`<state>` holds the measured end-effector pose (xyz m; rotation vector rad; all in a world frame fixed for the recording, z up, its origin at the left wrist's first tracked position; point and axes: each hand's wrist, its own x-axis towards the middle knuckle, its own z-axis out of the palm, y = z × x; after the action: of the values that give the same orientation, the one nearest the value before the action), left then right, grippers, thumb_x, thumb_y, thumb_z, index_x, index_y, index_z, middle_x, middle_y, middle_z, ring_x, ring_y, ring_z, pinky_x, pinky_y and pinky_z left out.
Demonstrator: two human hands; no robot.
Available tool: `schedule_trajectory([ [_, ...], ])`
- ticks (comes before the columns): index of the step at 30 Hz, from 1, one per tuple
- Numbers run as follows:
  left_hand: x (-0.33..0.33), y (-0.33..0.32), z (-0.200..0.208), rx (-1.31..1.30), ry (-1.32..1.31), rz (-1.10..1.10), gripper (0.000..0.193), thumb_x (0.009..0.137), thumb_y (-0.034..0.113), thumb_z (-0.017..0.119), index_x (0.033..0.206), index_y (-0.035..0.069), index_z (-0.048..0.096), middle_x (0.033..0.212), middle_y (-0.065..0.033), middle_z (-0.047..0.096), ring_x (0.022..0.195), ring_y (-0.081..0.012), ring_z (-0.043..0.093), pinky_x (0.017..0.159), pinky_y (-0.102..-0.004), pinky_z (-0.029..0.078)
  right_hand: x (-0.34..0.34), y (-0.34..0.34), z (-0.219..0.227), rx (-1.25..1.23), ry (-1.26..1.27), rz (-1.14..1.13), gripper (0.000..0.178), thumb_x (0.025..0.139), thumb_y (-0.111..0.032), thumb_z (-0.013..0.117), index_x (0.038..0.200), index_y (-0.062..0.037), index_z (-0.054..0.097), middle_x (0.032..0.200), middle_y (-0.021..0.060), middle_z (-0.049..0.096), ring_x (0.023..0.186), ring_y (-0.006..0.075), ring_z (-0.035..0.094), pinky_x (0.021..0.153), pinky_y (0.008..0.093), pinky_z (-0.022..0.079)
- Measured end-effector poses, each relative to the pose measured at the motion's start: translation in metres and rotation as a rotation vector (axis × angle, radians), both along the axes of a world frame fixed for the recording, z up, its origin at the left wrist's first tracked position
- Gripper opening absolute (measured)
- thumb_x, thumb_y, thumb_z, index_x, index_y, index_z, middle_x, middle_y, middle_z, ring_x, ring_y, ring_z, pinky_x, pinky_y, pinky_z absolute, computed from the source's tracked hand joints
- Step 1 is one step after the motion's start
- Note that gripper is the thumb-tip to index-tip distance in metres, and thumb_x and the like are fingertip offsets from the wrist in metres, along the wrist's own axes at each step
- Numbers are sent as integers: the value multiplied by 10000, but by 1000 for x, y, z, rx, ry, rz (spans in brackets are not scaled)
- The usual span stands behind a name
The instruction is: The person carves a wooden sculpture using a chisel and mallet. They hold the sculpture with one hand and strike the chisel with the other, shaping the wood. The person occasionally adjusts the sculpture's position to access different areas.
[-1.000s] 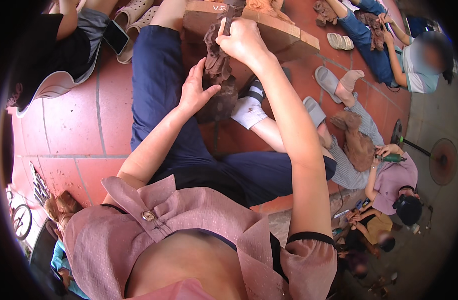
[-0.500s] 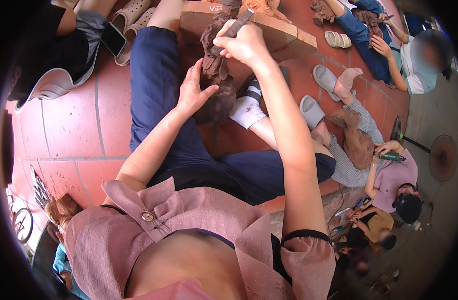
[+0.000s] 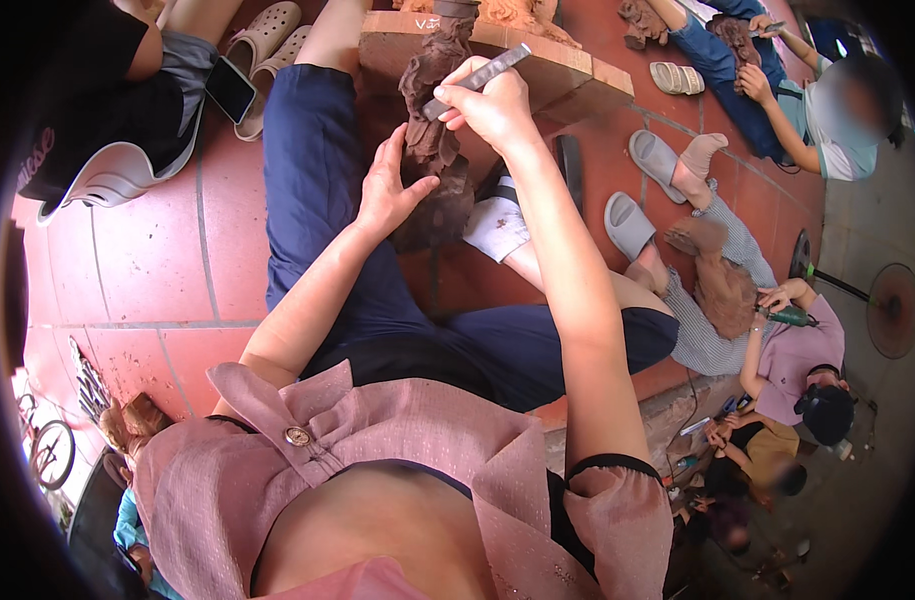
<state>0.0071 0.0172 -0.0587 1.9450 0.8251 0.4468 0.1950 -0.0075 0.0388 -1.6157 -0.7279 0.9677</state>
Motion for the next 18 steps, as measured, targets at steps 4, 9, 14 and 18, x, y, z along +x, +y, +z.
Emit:
schedule_trajectory([
  [4, 1, -1, 0, -22, 1, 7, 883, 729, 233, 780, 1436, 19, 297, 1345, -210, 450, 1243, -350, 473, 1013, -393, 414, 4, -4, -10, 41, 29, -53, 96, 798, -34, 706, 817, 8, 621, 737, 110, 667, 583, 163, 666, 483, 254, 547],
  [9, 1, -1, -2, -8, -4, 2, 886, 729, 243, 783, 1436, 18, 298, 1341, -214, 451, 1245, -352, 469, 1016, -394, 409, -10, -12, -12, 84, 123, -95, 99, 820, -25, 691, 844, 10, 601, 756, 121, 667, 593, 174, 671, 481, 264, 555],
  [14, 0, -1, -4, -4, -18, -5, 889, 728, 247, 785, 1436, 17, 299, 1337, -217, 455, 1242, -355, 469, 1017, -395, 407, -10, -13, -19, 123, 90, -150, 113, 836, -37, 689, 876, 12, 595, 768, 129, 667, 592, 173, 674, 483, 260, 556],
  [18, -2, 1, 6, -2, -4, 4, 900, 723, 236, 786, 1440, 18, 288, 1348, -218, 449, 1232, -359, 482, 1009, -399, 420, -20, -18, -18, 163, 141, -183, 101, 850, -40, 679, 869, 7, 591, 757, 121, 665, 584, 157, 668, 484, 255, 555],
])
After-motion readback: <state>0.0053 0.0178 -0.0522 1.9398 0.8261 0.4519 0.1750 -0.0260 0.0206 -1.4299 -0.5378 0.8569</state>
